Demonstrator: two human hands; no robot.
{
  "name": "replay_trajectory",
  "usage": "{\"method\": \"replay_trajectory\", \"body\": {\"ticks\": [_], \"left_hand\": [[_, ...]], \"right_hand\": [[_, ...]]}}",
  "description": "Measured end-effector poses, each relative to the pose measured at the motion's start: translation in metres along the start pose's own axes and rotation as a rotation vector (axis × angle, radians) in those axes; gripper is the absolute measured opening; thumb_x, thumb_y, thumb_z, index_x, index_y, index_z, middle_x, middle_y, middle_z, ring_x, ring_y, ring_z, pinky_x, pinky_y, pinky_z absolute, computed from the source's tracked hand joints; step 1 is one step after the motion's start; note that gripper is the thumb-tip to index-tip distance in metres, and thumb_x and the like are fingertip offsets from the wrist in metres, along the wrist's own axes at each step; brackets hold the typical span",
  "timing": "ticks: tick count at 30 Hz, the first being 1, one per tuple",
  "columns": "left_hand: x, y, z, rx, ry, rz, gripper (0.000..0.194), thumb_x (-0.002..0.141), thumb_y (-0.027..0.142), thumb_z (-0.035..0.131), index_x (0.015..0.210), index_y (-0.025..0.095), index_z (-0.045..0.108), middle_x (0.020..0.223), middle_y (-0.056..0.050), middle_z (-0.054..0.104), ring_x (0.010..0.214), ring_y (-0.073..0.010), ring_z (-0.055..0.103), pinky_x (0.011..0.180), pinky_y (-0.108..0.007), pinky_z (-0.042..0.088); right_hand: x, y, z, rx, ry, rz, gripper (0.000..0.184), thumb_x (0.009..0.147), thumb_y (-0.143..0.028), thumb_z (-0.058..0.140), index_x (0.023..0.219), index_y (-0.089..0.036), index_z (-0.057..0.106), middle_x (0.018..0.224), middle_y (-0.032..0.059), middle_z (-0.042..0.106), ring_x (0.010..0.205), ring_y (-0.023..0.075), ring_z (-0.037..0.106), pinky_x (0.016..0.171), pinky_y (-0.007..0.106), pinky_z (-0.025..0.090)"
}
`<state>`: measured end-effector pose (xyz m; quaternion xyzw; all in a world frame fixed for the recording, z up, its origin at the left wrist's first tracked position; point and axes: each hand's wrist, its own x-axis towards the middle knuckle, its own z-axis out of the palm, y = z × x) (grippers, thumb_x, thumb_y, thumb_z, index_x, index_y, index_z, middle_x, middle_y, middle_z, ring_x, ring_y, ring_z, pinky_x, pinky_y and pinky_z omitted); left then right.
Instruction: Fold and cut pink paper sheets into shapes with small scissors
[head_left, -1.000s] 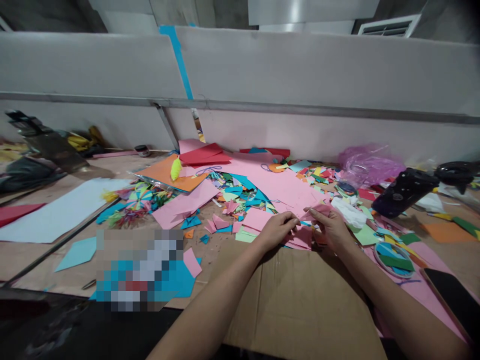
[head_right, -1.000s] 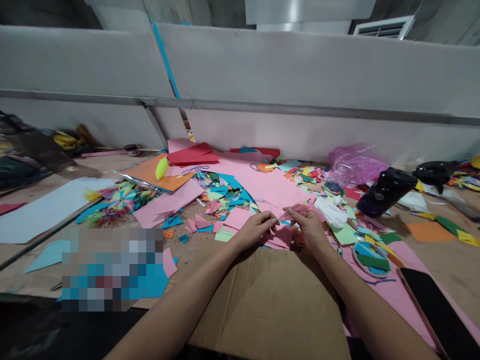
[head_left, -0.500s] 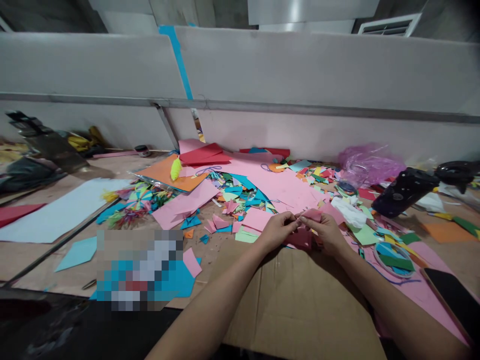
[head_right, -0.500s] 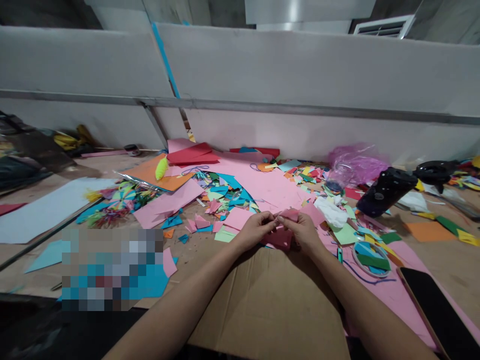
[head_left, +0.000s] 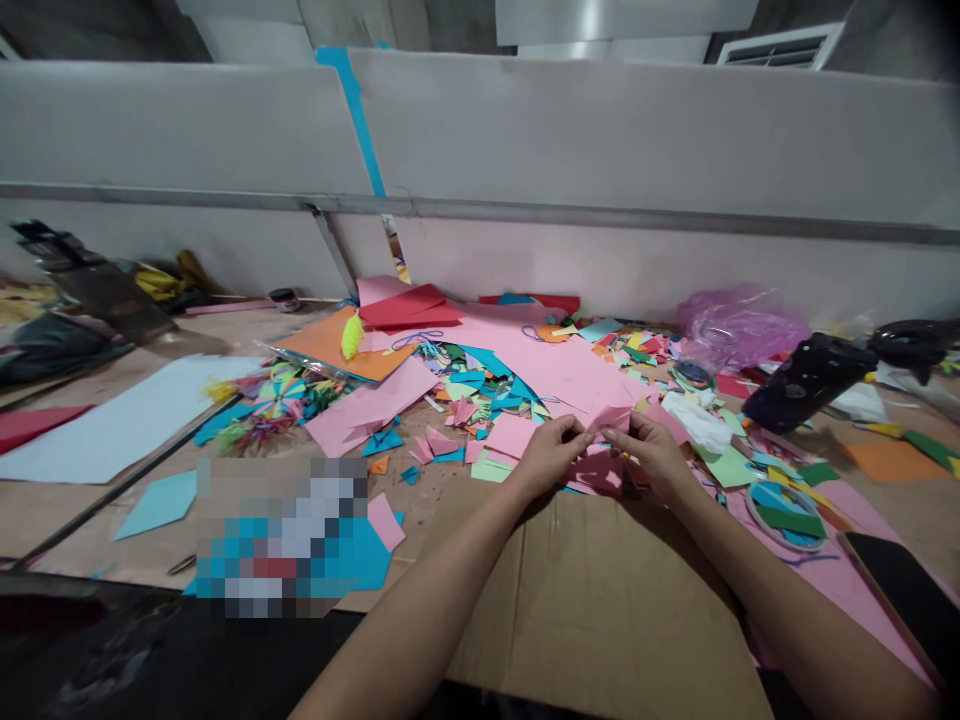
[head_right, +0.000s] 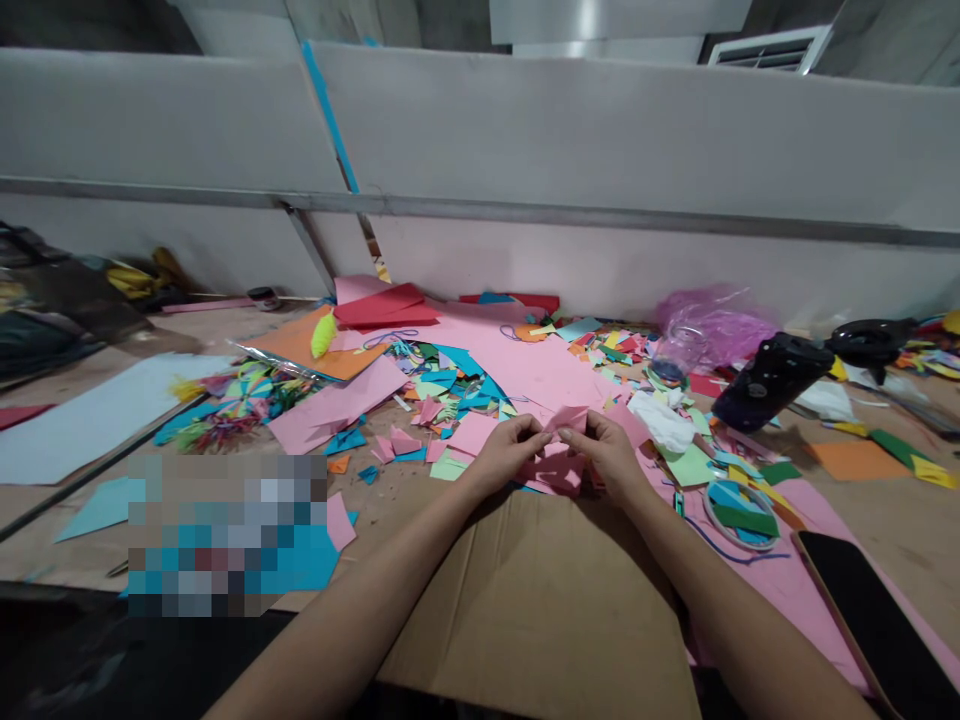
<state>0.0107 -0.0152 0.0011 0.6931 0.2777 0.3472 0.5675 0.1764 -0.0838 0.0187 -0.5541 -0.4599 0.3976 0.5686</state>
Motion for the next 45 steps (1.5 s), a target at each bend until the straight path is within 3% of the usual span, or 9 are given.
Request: {"method": "replay_trajectory", "body": {"ticks": [6, 16, 24, 29, 34, 39, 45], "left_hand": [[-0.002, 0.003, 0.001, -0.017, -0.076, -0.068, 0.037, 0.081, 0.054, 0.062, 0.079, 0.017, 0.056, 0.066, 0.002, 0.055, 0.057, -0.0107, 0.049, 0.053, -0.023, 0.036], [-0.002, 0.002, 0.002, 0.104, -0.098, 0.007, 0.035, 0.084, 0.048, 0.057, 0.071, 0.017, 0.053, 0.063, 0.003, 0.053, 0.060, -0.0105, 0.046, 0.060, -0.024, 0.034], [-0.003, 0.006, 0.003, 0.081, -0.127, 0.014, 0.037, 0.084, 0.050, 0.058, 0.069, 0.017, 0.051, 0.063, 0.004, 0.050, 0.060, -0.0100, 0.044, 0.058, -0.024, 0.031], [-0.004, 0.005, 0.001, 0.037, -0.102, -0.025, 0.038, 0.082, 0.052, 0.059, 0.072, 0.017, 0.053, 0.062, 0.004, 0.050, 0.058, -0.0101, 0.043, 0.057, -0.024, 0.030], [-0.003, 0.005, 0.000, 0.023, -0.065, -0.036, 0.040, 0.082, 0.054, 0.059, 0.070, 0.017, 0.051, 0.062, 0.004, 0.048, 0.058, -0.0101, 0.041, 0.056, -0.024, 0.029], [-0.002, 0.004, 0.000, 0.049, -0.071, -0.018, 0.038, 0.082, 0.053, 0.058, 0.069, 0.017, 0.052, 0.063, 0.004, 0.049, 0.059, -0.0107, 0.042, 0.057, -0.025, 0.030], [-0.003, 0.006, -0.001, 0.089, -0.039, -0.008, 0.037, 0.084, 0.051, 0.057, 0.069, 0.017, 0.053, 0.064, 0.003, 0.052, 0.062, -0.0112, 0.046, 0.059, -0.024, 0.031]], "right_hand": [[0.001, 0.007, 0.001, 0.080, 0.017, 0.023, 0.030, 0.063, -0.041, 0.085, 0.081, -0.020, 0.074, 0.077, 0.0028, 0.070, 0.067, 0.0173, 0.060, 0.061, 0.029, 0.047], [-0.002, 0.005, 0.007, 0.109, -0.041, -0.033, 0.027, 0.067, -0.042, 0.083, 0.073, -0.020, 0.069, 0.071, 0.0011, 0.066, 0.065, 0.0160, 0.058, 0.062, 0.029, 0.047], [-0.003, -0.001, 0.009, 0.196, 0.067, 0.002, 0.030, 0.069, -0.047, 0.081, 0.067, -0.020, 0.067, 0.065, -0.0009, 0.061, 0.059, 0.0139, 0.054, 0.058, 0.027, 0.045], [-0.001, 0.000, 0.002, 0.178, 0.043, 0.065, 0.032, 0.073, -0.052, 0.077, 0.074, -0.021, 0.069, 0.065, -0.0012, 0.061, 0.057, 0.0145, 0.054, 0.054, 0.027, 0.045], [0.001, 0.002, -0.003, 0.110, 0.038, 0.025, 0.031, 0.064, -0.045, 0.085, 0.070, -0.020, 0.067, 0.066, -0.0018, 0.060, 0.058, 0.0131, 0.053, 0.056, 0.026, 0.045], [0.001, 0.002, -0.003, 0.183, 0.057, 0.120, 0.031, 0.071, -0.048, 0.080, 0.079, -0.020, 0.069, 0.064, -0.0018, 0.059, 0.052, 0.0126, 0.050, 0.048, 0.025, 0.042], [-0.001, -0.005, -0.002, 0.052, -0.029, 0.020, 0.027, 0.070, -0.044, 0.081, 0.083, -0.022, 0.074, 0.080, 0.0034, 0.071, 0.066, 0.0172, 0.060, 0.061, 0.030, 0.049]]}}
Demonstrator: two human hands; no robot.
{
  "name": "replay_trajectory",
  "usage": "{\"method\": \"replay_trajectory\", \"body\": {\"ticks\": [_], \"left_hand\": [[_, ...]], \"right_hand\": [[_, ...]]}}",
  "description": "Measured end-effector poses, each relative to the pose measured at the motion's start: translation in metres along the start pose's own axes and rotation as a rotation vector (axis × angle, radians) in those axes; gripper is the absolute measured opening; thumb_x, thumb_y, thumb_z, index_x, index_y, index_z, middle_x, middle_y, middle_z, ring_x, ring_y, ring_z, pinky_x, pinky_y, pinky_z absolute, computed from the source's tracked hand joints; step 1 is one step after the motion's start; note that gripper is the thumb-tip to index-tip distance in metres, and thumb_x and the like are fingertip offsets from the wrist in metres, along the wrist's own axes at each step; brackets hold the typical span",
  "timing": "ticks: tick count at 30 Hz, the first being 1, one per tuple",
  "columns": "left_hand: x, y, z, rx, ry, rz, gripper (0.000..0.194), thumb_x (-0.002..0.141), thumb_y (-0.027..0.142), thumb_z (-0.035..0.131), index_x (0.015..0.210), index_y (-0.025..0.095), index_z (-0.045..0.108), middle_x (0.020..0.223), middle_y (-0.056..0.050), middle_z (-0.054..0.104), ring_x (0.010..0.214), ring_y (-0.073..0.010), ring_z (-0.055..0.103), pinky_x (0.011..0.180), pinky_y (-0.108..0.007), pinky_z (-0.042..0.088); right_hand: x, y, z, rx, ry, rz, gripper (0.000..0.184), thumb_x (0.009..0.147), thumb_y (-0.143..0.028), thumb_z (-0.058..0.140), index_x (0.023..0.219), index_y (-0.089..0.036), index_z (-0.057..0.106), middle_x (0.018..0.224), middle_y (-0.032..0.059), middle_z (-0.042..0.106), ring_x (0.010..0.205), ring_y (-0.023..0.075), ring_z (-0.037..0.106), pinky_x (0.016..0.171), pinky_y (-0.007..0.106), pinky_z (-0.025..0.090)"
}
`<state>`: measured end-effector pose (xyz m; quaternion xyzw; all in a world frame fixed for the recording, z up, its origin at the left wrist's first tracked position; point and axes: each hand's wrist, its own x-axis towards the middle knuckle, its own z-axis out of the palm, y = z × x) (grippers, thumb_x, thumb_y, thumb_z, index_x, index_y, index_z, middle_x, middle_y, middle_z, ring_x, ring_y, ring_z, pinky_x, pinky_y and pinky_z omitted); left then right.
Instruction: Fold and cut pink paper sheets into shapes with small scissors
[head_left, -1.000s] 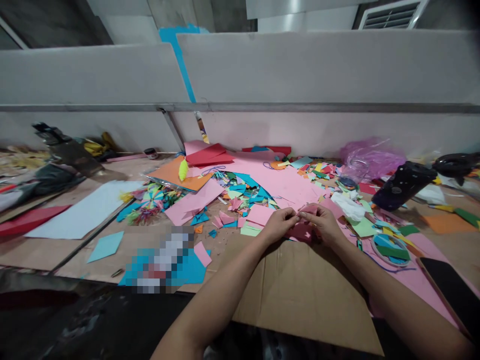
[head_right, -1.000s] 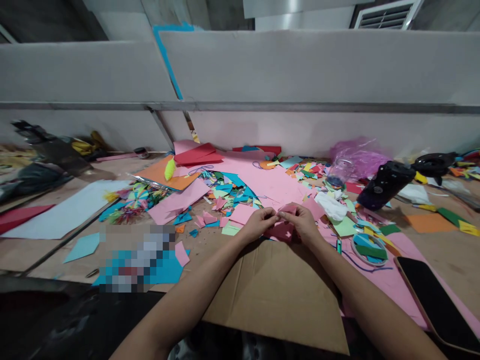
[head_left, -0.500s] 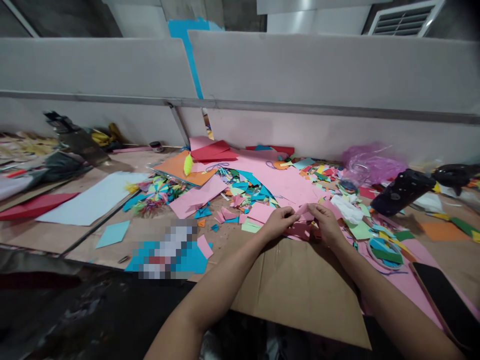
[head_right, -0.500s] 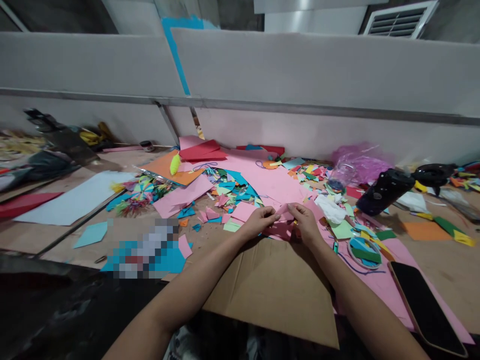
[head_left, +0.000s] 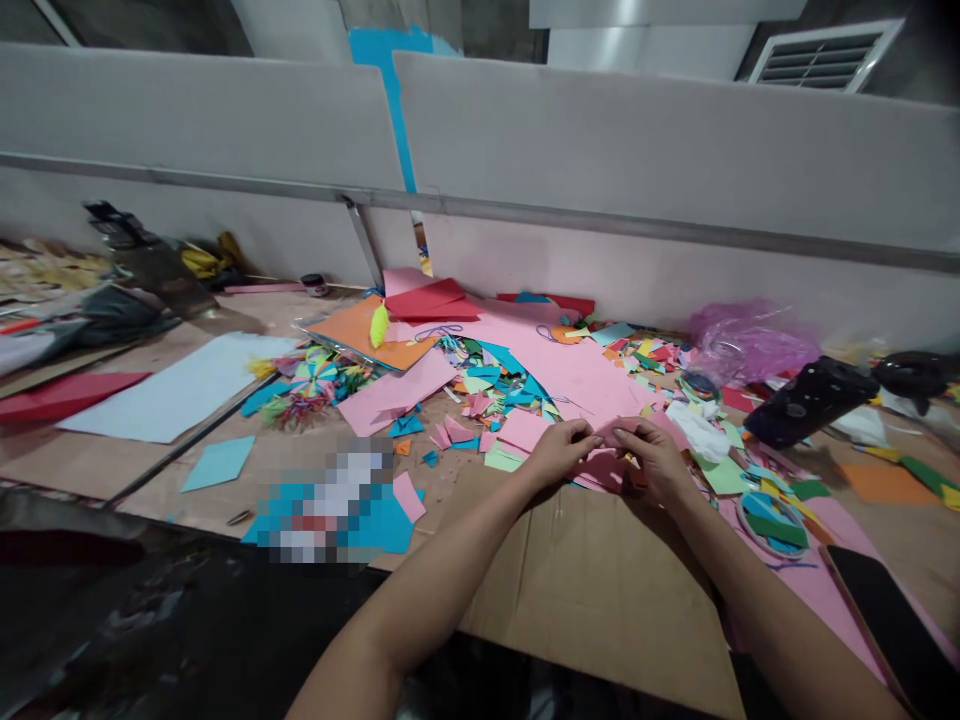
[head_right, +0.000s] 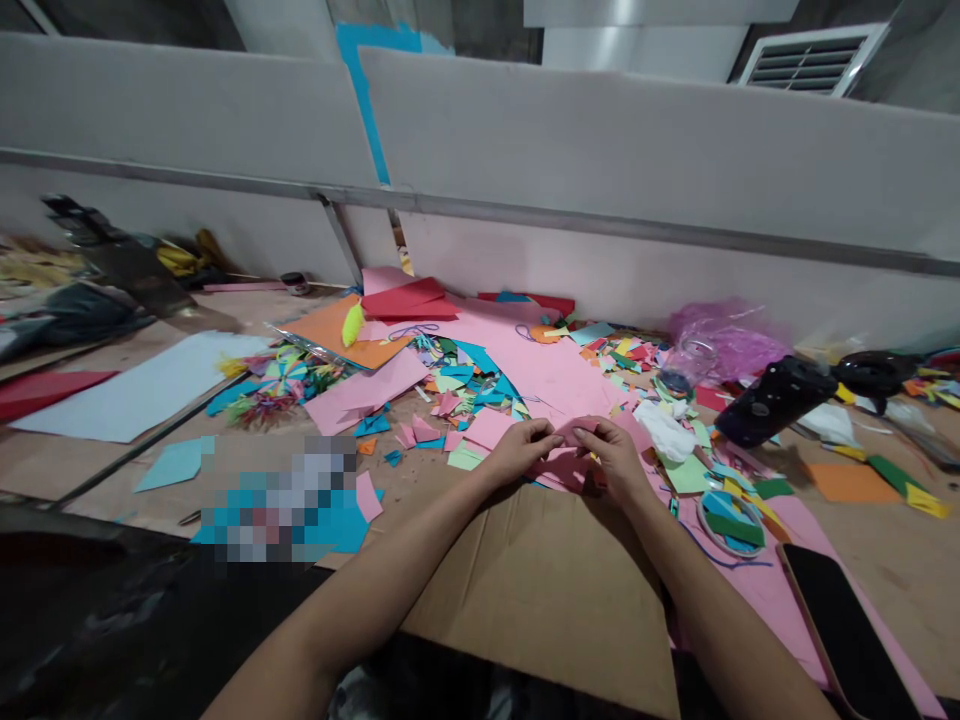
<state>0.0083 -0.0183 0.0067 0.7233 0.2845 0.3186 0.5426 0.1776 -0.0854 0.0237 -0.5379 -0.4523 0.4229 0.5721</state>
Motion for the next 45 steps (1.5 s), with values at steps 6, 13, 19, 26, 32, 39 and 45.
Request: {"method": "replay_trajectory", "body": {"ticks": [6, 13, 19, 26, 32, 39, 45], "left_hand": [[0.002, -0.001, 0.000, -0.317, 0.025, -0.144, 0.047, 0.077, 0.047, 0.069, 0.111, 0.016, 0.058, 0.078, 0.000, 0.063, 0.066, -0.0115, 0.056, 0.064, -0.024, 0.040], [0.003, -0.003, 0.005, -0.598, -0.096, -0.323, 0.057, 0.079, 0.066, 0.060, 0.095, 0.012, 0.062, 0.086, -0.010, 0.071, 0.064, -0.0129, 0.060, 0.061, -0.025, 0.042], [0.001, -0.006, 0.010, -0.688, -0.012, -0.286, 0.046, 0.072, 0.058, 0.071, 0.076, 0.014, 0.056, 0.068, 0.001, 0.057, 0.059, -0.0093, 0.051, 0.059, -0.022, 0.037], [0.003, -0.003, 0.002, -0.635, 0.068, -0.252, 0.041, 0.069, 0.052, 0.071, 0.067, 0.017, 0.048, 0.061, 0.005, 0.047, 0.054, -0.0080, 0.043, 0.053, -0.021, 0.032], [-0.002, 0.008, -0.002, -0.624, 0.008, -0.314, 0.036, 0.066, 0.042, 0.076, 0.084, 0.014, 0.062, 0.072, -0.001, 0.060, 0.060, -0.0091, 0.052, 0.058, -0.022, 0.037], [-0.004, 0.009, -0.002, -0.538, -0.003, -0.214, 0.039, 0.064, 0.046, 0.078, 0.077, 0.012, 0.062, 0.067, 0.000, 0.057, 0.060, -0.0094, 0.049, 0.058, -0.022, 0.034], [-0.004, 0.007, -0.001, -0.520, -0.037, -0.195, 0.039, 0.067, 0.046, 0.075, 0.082, 0.012, 0.065, 0.071, -0.002, 0.061, 0.063, -0.0104, 0.051, 0.060, -0.023, 0.036]], "right_hand": [[0.000, -0.004, -0.004, -0.135, 0.031, -0.211, 0.012, 0.080, -0.035, 0.073, 0.085, -0.025, 0.075, 0.091, 0.0043, 0.072, 0.089, 0.0224, 0.065, 0.083, 0.038, 0.051], [-0.008, -0.008, -0.003, -0.554, 0.138, -0.571, 0.017, 0.085, -0.025, 0.066, 0.094, -0.032, 0.078, 0.107, 0.0063, 0.068, 0.102, 0.0251, 0.062, 0.092, 0.044, 0.050], [-0.013, -0.005, 0.006, -0.664, -0.015, -0.657, 0.035, 0.084, -0.013, 0.057, 0.105, -0.033, 0.076, 0.109, 0.0058, 0.070, 0.105, 0.0248, 0.064, 0.094, 0.044, 0.052], [-0.010, -0.012, -0.001, -0.624, -0.102, -0.543, 0.020, 0.086, -0.025, 0.065, 0.102, -0.031, 0.075, 0.112, 0.0070, 0.068, 0.107, 0.0255, 0.063, 0.094, 0.043, 0.050], [-0.008, -0.013, -0.003, -0.583, -0.095, -0.487, 0.012, 0.085, -0.034, 0.069, 0.094, -0.030, 0.076, 0.107, 0.0070, 0.069, 0.104, 0.0261, 0.062, 0.093, 0.042, 0.049], [-0.008, -0.008, -0.003, -0.514, -0.081, -0.398, 0.014, 0.085, -0.040, 0.070, 0.084, -0.026, 0.072, 0.083, 0.0051, 0.068, 0.081, 0.0234, 0.062, 0.076, 0.038, 0.049], [-0.010, -0.004, 0.002, -0.502, -0.006, -0.335, 0.019, 0.084, -0.043, 0.070, 0.079, -0.024, 0.069, 0.078, 0.0039, 0.067, 0.074, 0.0216, 0.061, 0.070, 0.035, 0.046]]}}
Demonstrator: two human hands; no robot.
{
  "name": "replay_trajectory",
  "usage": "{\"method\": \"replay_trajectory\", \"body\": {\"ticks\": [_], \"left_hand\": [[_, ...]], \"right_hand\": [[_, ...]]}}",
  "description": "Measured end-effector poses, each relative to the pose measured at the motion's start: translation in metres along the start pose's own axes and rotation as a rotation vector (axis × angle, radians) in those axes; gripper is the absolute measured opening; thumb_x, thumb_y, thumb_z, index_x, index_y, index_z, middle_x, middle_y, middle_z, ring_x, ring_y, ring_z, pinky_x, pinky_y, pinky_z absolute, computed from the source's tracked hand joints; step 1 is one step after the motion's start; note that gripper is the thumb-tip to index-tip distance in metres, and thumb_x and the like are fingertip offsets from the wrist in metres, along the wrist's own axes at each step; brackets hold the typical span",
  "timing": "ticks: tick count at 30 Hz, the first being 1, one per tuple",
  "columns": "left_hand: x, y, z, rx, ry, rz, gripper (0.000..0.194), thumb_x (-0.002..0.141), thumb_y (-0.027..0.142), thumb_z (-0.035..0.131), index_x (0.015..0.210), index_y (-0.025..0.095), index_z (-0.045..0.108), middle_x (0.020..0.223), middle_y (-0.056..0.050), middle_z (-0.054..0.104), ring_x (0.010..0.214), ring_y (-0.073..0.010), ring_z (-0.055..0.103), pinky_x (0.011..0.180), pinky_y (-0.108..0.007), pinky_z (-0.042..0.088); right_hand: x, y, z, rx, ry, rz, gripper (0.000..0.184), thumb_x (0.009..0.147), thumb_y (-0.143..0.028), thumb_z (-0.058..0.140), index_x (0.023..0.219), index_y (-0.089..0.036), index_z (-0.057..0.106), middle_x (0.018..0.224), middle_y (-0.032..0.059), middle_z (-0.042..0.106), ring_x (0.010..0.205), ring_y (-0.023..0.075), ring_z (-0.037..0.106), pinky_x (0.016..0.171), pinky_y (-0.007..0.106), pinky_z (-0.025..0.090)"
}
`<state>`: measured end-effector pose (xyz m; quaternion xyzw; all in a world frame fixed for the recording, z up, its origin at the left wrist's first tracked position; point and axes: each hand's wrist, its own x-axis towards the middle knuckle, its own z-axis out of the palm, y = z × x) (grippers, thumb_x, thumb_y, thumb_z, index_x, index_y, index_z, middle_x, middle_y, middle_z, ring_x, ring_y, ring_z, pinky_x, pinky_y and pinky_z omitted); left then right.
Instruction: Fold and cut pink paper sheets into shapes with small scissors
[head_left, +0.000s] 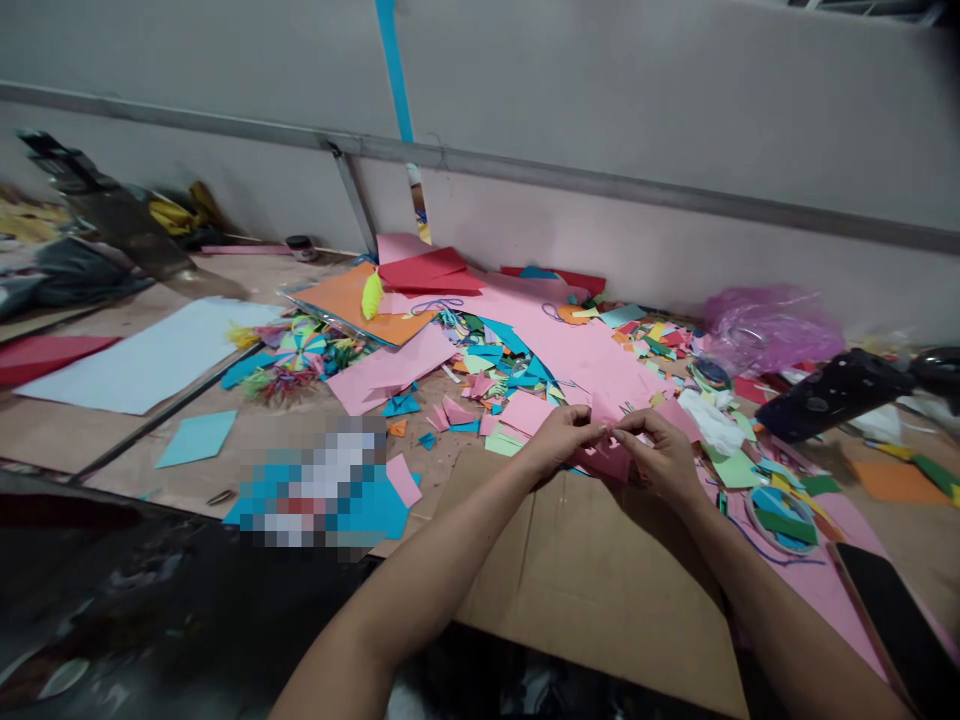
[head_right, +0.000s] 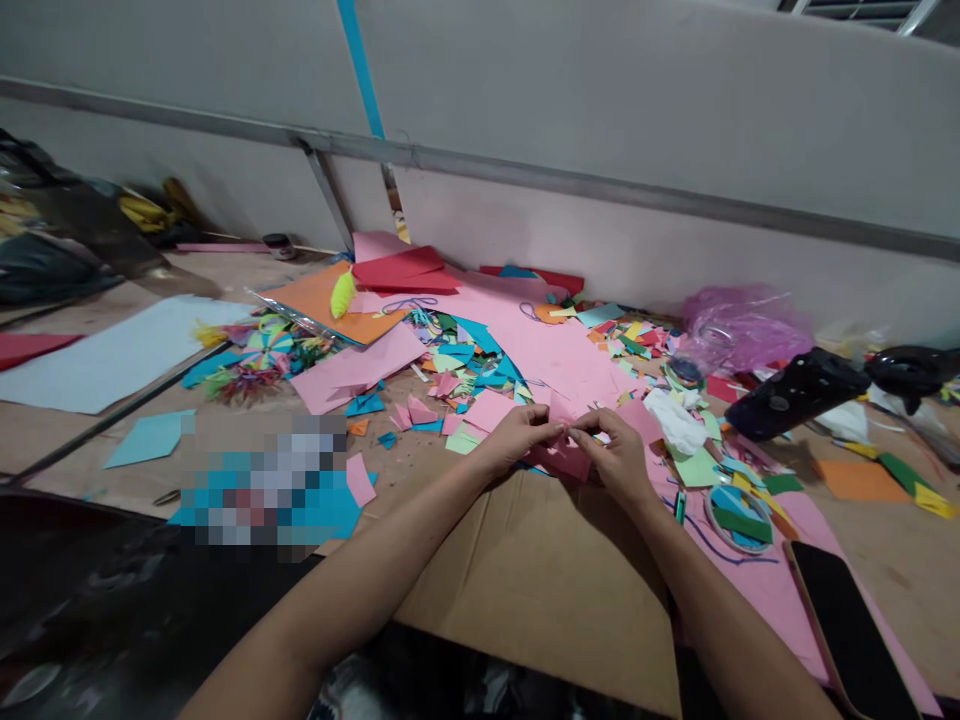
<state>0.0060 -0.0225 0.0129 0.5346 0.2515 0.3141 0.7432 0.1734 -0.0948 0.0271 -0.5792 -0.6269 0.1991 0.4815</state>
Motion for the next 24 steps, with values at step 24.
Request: {"method": "replay_trajectory", "body": {"ticks": [24], "left_hand": [[0.0007, 0.0007, -0.0021, 0.043, 0.026, -0.016, 0.045, 0.064, 0.051, 0.079, 0.079, 0.010, 0.067, 0.070, -0.003, 0.061, 0.061, -0.0095, 0.051, 0.057, -0.022, 0.037]], "right_hand": [[0.0021, 0.0016, 0.0037, 0.275, -0.017, 0.114, 0.013, 0.079, -0.034, 0.073, 0.086, -0.023, 0.069, 0.076, 0.0008, 0.068, 0.071, 0.0176, 0.063, 0.064, 0.029, 0.049]]}}
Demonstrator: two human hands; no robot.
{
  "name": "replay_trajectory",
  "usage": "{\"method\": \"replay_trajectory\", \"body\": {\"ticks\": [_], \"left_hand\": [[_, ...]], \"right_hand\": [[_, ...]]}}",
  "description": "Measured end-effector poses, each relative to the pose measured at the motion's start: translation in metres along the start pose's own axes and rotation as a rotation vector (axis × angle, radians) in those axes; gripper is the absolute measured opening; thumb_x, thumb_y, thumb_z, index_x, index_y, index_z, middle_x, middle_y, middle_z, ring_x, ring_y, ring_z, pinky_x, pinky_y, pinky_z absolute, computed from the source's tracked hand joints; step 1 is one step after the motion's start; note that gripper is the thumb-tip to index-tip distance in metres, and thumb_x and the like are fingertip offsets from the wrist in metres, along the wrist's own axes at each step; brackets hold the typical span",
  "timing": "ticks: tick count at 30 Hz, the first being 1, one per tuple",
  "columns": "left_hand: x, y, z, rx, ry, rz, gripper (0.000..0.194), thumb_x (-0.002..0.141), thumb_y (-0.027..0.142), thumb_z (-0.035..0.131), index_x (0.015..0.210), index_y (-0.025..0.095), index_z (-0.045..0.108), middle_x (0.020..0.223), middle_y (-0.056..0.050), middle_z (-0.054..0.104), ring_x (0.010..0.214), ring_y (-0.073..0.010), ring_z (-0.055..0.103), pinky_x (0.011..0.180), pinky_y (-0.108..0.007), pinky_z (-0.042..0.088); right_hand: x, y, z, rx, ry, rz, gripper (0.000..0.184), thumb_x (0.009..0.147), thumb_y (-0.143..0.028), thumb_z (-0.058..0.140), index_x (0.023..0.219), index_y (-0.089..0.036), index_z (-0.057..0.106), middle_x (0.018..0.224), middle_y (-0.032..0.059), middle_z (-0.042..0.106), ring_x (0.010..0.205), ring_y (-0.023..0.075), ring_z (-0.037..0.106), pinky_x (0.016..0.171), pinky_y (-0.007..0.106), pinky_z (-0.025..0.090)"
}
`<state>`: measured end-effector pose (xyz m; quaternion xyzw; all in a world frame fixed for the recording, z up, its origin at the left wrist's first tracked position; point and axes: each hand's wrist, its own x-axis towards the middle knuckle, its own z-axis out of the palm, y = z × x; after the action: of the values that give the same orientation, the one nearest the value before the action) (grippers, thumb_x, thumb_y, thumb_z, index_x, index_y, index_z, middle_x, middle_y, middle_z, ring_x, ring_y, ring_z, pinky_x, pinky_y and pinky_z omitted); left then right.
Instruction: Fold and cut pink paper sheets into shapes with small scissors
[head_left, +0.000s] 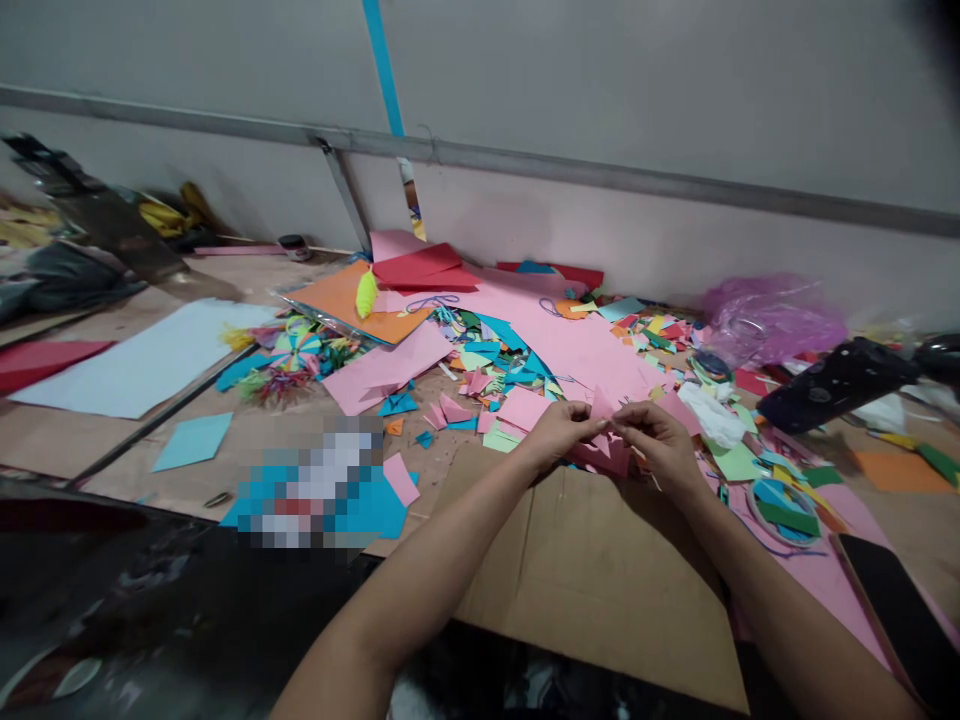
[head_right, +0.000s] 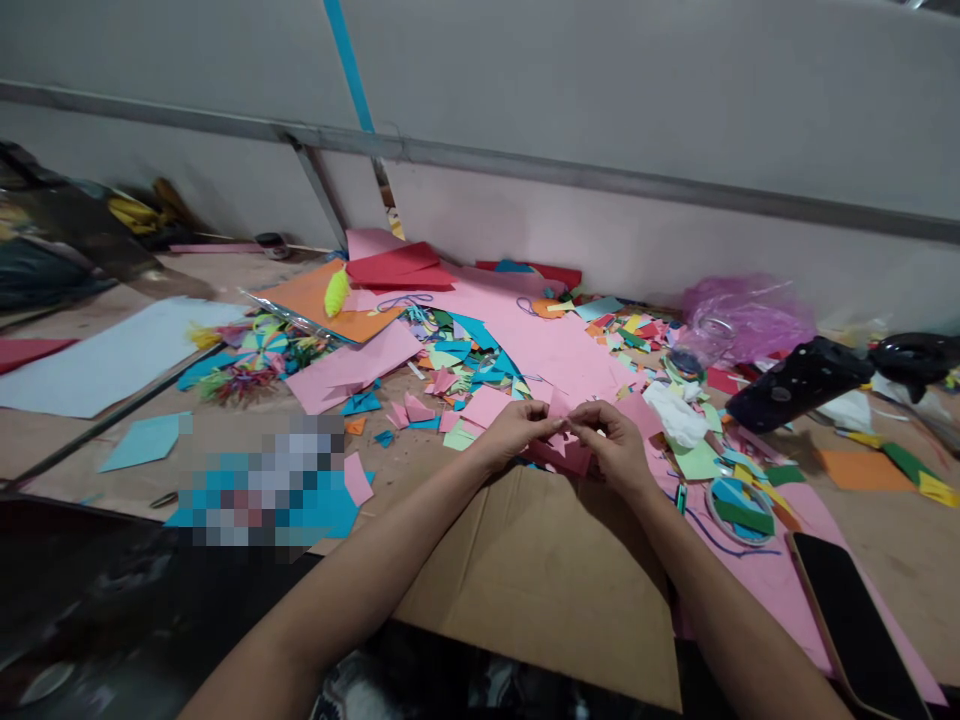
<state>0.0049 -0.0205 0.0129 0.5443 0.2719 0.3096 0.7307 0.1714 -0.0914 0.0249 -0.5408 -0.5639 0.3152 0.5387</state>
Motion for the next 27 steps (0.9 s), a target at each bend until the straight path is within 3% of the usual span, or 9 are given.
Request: {"method": "replay_trajectory", "body": {"ticks": [2, 7, 12, 15, 19, 27], "left_hand": [[0.000, 0.002, -0.001, -0.008, 0.003, -0.010, 0.043, 0.061, 0.049, 0.080, 0.075, 0.011, 0.067, 0.069, -0.003, 0.062, 0.061, -0.0099, 0.052, 0.058, -0.023, 0.037], [0.001, 0.003, -0.003, -0.004, 0.063, 0.007, 0.040, 0.061, 0.048, 0.080, 0.070, 0.012, 0.065, 0.066, -0.002, 0.061, 0.060, -0.0102, 0.052, 0.057, -0.023, 0.036], [0.002, 0.001, -0.004, -0.047, 0.052, -0.026, 0.037, 0.062, 0.044, 0.079, 0.074, 0.011, 0.065, 0.067, -0.001, 0.061, 0.061, -0.0104, 0.051, 0.059, -0.023, 0.035], [0.001, 0.001, -0.003, -0.093, 0.005, -0.059, 0.034, 0.062, 0.039, 0.079, 0.076, 0.011, 0.065, 0.068, -0.001, 0.061, 0.062, -0.0103, 0.052, 0.063, -0.024, 0.037], [0.001, 0.003, -0.001, -0.084, -0.058, -0.029, 0.031, 0.064, 0.036, 0.078, 0.076, 0.011, 0.065, 0.070, -0.002, 0.061, 0.067, -0.0117, 0.055, 0.068, -0.025, 0.040], [0.001, 0.004, 0.000, 0.076, -0.115, 0.093, 0.020, 0.070, 0.022, 0.067, 0.087, 0.012, 0.067, 0.083, -0.004, 0.066, 0.077, -0.0142, 0.058, 0.075, -0.026, 0.043]], "right_hand": [[0.000, -0.002, -0.002, -0.108, -0.040, -0.081, 0.005, 0.082, -0.028, 0.068, 0.083, -0.023, 0.071, 0.080, 0.0022, 0.070, 0.076, 0.0186, 0.064, 0.071, 0.031, 0.050], [0.000, -0.008, -0.006, -0.326, -0.163, -0.251, 0.021, 0.082, -0.015, 0.063, 0.097, -0.026, 0.073, 0.093, 0.0030, 0.070, 0.089, 0.0208, 0.063, 0.080, 0.034, 0.049], [0.000, -0.007, -0.004, -0.416, -0.169, -0.331, 0.013, 0.084, -0.022, 0.068, 0.095, -0.026, 0.073, 0.092, 0.0035, 0.068, 0.089, 0.0214, 0.062, 0.084, 0.036, 0.048], [-0.001, -0.004, -0.003, -0.429, -0.119, -0.334, 0.005, 0.086, -0.028, 0.070, 0.089, -0.025, 0.072, 0.088, 0.0040, 0.065, 0.086, 0.0215, 0.061, 0.078, 0.035, 0.047], [-0.001, -0.001, -0.001, -0.428, -0.022, -0.304, 0.011, 0.088, -0.031, 0.067, 0.081, -0.023, 0.066, 0.080, 0.0033, 0.061, 0.078, 0.0207, 0.058, 0.070, 0.034, 0.045], [-0.006, -0.004, 0.006, -0.456, 0.070, -0.219, 0.014, 0.088, -0.033, 0.065, 0.081, -0.022, 0.060, 0.081, 0.0032, 0.062, 0.078, 0.0205, 0.058, 0.070, 0.034, 0.043]]}}
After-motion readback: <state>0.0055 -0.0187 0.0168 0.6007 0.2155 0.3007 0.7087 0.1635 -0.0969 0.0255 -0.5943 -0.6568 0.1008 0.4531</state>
